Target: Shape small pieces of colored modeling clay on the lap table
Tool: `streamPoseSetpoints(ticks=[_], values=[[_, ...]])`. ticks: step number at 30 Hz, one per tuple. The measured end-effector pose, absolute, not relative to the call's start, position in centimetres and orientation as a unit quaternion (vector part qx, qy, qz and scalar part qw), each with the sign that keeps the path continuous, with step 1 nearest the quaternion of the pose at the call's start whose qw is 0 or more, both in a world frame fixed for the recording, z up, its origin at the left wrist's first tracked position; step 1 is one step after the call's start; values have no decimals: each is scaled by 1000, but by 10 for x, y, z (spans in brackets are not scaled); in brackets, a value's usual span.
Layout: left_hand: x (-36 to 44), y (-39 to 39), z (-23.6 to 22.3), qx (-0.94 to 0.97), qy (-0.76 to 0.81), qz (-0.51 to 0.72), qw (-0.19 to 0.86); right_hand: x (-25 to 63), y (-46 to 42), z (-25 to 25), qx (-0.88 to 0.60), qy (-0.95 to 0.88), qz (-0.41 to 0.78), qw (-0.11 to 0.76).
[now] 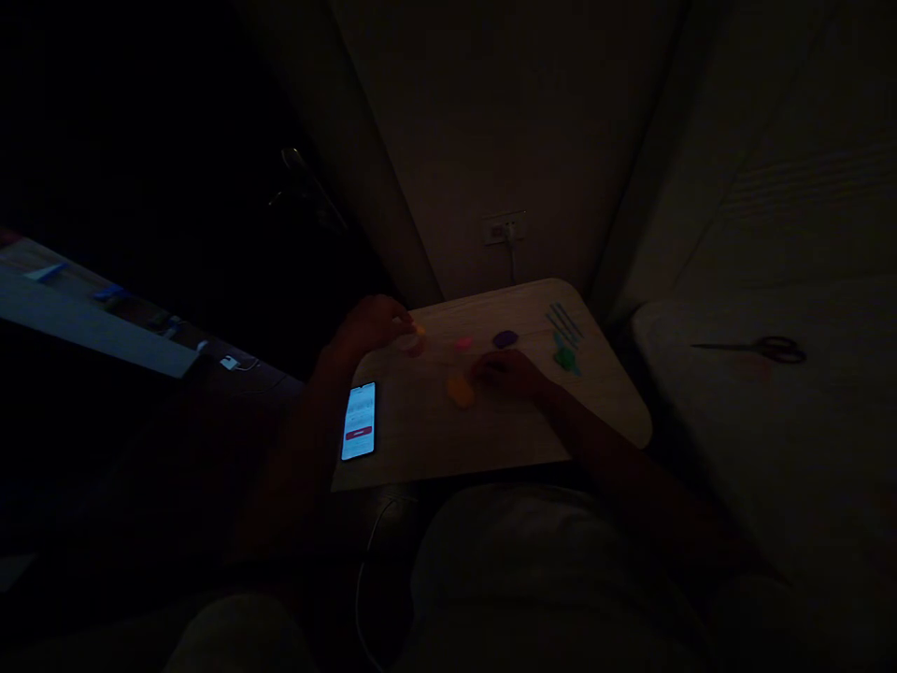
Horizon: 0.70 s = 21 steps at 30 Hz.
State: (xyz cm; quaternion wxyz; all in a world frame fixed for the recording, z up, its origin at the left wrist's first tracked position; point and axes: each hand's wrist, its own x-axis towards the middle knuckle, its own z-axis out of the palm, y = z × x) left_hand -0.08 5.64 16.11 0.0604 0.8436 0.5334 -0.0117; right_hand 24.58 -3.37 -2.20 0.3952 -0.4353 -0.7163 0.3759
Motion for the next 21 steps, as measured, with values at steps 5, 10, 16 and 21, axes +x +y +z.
streamPoseSetpoints(ticks=[5,10,16,21], values=[[25,22,127,885,437,-33,157,246,-34,-21,-433,-715,386,390],[34,7,93,884,418,-76,196,247,-35,-19,-426,-717,385,394],[36,8,84,877,422,-123,197,246,-36,-20,-430,-718,374,400],[40,5,91,880,433,-132,146,245,-36,-20,-441,-723,365,387]])
